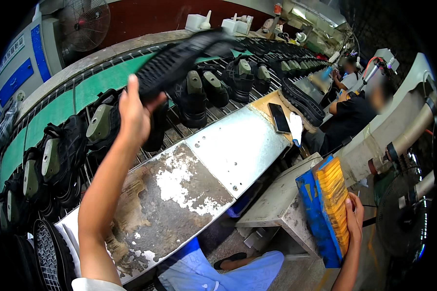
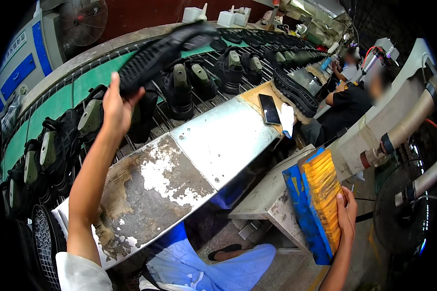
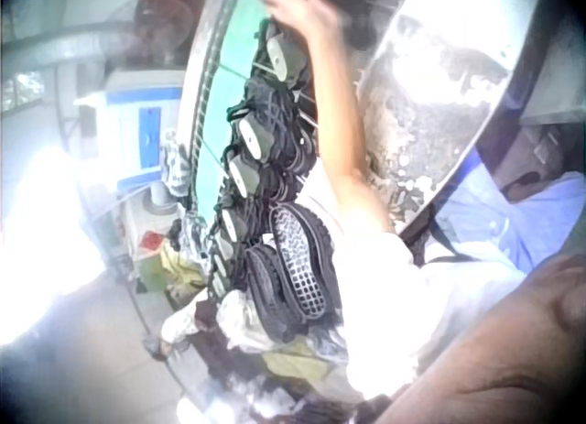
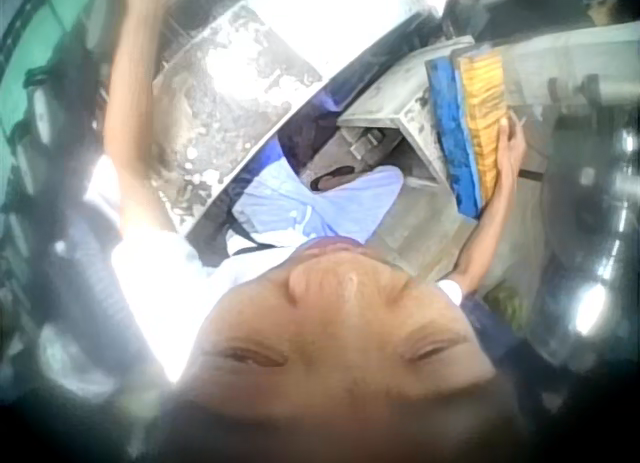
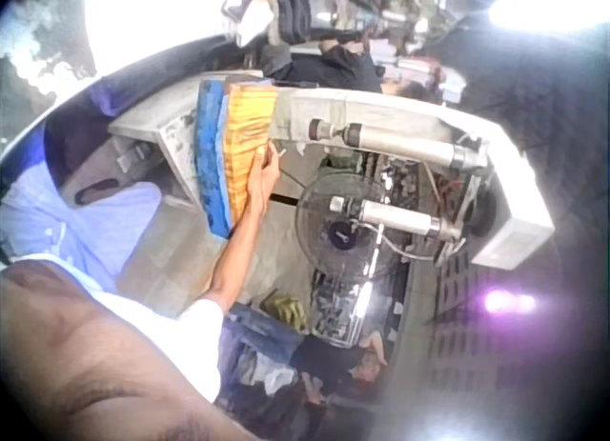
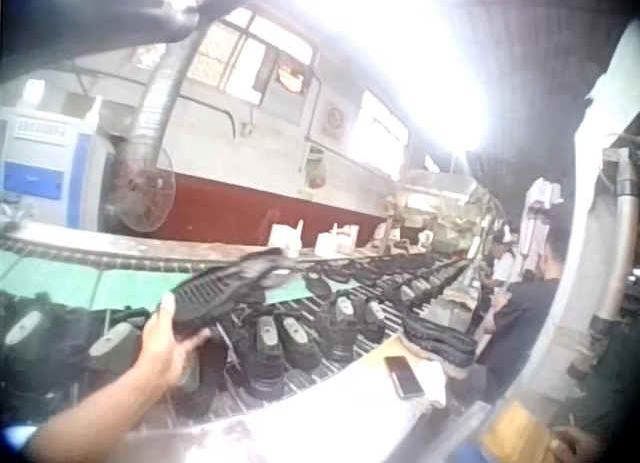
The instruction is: The person uses a blue marking pen to trace lines along the base of black shoes on a workbench and then handles and inspects shoe components from a conveyor belt.
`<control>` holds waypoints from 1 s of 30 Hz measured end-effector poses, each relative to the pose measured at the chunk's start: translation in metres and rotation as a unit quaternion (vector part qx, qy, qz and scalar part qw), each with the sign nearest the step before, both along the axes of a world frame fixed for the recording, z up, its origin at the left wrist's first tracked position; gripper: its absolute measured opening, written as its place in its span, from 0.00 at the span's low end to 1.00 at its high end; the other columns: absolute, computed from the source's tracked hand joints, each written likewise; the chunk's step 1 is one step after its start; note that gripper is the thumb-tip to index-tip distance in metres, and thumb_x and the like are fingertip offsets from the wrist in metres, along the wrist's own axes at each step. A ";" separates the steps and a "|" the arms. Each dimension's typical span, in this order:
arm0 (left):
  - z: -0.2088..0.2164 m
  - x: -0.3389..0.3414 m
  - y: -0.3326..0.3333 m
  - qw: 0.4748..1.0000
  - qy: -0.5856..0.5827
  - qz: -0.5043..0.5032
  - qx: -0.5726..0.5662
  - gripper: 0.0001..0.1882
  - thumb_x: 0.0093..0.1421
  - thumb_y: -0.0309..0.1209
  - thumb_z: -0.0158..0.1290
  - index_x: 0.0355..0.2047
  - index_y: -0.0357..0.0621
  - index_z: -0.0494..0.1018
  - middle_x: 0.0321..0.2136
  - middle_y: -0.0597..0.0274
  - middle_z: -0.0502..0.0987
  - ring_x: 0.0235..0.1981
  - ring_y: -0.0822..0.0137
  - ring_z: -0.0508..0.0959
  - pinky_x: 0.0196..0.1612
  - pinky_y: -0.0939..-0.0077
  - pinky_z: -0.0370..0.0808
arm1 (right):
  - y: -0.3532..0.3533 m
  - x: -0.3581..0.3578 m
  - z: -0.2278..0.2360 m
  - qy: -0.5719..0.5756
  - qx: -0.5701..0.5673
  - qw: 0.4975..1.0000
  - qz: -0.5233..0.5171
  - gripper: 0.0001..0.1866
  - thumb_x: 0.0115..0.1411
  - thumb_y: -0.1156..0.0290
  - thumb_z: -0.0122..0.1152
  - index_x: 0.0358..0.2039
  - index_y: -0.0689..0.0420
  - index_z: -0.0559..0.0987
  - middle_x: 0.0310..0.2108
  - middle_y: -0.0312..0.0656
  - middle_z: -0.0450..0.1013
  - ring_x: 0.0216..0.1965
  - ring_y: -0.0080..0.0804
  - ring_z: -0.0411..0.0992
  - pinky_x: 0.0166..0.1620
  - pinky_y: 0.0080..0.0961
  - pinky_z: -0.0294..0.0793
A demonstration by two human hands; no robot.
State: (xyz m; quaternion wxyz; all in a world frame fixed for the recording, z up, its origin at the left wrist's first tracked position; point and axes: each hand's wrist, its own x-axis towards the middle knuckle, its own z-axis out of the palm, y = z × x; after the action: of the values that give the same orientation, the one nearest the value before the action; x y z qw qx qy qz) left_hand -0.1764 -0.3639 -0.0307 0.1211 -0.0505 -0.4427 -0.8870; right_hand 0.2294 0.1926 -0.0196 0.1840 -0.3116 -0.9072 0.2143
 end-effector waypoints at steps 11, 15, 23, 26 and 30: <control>-0.094 0.106 0.085 0.782 0.233 -0.260 -0.516 0.15 0.63 0.26 0.58 0.51 0.44 0.79 0.36 0.58 0.79 0.31 0.62 0.81 0.36 0.68 0.78 | -0.007 -0.006 0.000 0.039 -0.028 0.998 0.032 0.26 0.74 0.58 0.58 0.62 0.67 0.76 0.55 0.53 0.78 0.57 0.38 0.75 0.60 0.35 0.73; -0.096 0.100 0.082 0.780 0.263 -0.302 -0.480 0.14 0.61 0.22 0.60 0.47 0.43 0.82 0.32 0.59 0.76 0.29 0.66 0.79 0.35 0.71 0.77 | -0.003 -0.002 0.004 0.034 -0.003 0.999 0.007 0.26 0.74 0.59 0.58 0.63 0.66 0.76 0.57 0.53 0.78 0.60 0.39 0.74 0.61 0.35 0.72; -0.089 0.106 0.075 0.729 0.292 -0.336 -0.521 0.11 0.61 0.27 0.59 0.44 0.46 0.82 0.32 0.65 0.81 0.23 0.64 0.80 0.27 0.69 0.76 | 0.000 -0.001 0.000 0.006 -0.005 1.000 -0.018 0.29 0.74 0.53 0.58 0.64 0.64 0.76 0.61 0.57 0.75 0.65 0.48 0.72 0.67 0.45 0.69; -0.090 0.105 0.073 0.708 0.300 -0.345 -0.538 0.10 0.62 0.29 0.59 0.43 0.47 0.82 0.33 0.64 0.82 0.24 0.61 0.81 0.26 0.65 0.76 | 0.001 0.000 -0.001 -0.004 0.006 1.000 -0.025 0.30 0.74 0.51 0.58 0.65 0.62 0.76 0.62 0.57 0.74 0.66 0.50 0.70 0.68 0.47 0.69; -0.091 0.105 0.074 0.706 0.298 -0.342 -0.543 0.09 0.62 0.30 0.59 0.43 0.46 0.82 0.33 0.63 0.81 0.24 0.61 0.82 0.27 0.63 0.76 | 0.005 0.003 -0.003 -0.005 0.000 1.000 -0.018 0.30 0.74 0.50 0.57 0.66 0.60 0.76 0.62 0.56 0.74 0.67 0.51 0.70 0.69 0.51 0.69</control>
State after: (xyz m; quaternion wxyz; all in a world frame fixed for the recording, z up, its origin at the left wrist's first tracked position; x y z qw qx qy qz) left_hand -0.0719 -0.2903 -0.1220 -0.1136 -0.5173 -0.7413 -0.4122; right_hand 0.2321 0.1976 -0.0222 0.1836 -0.3288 -0.9023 0.2098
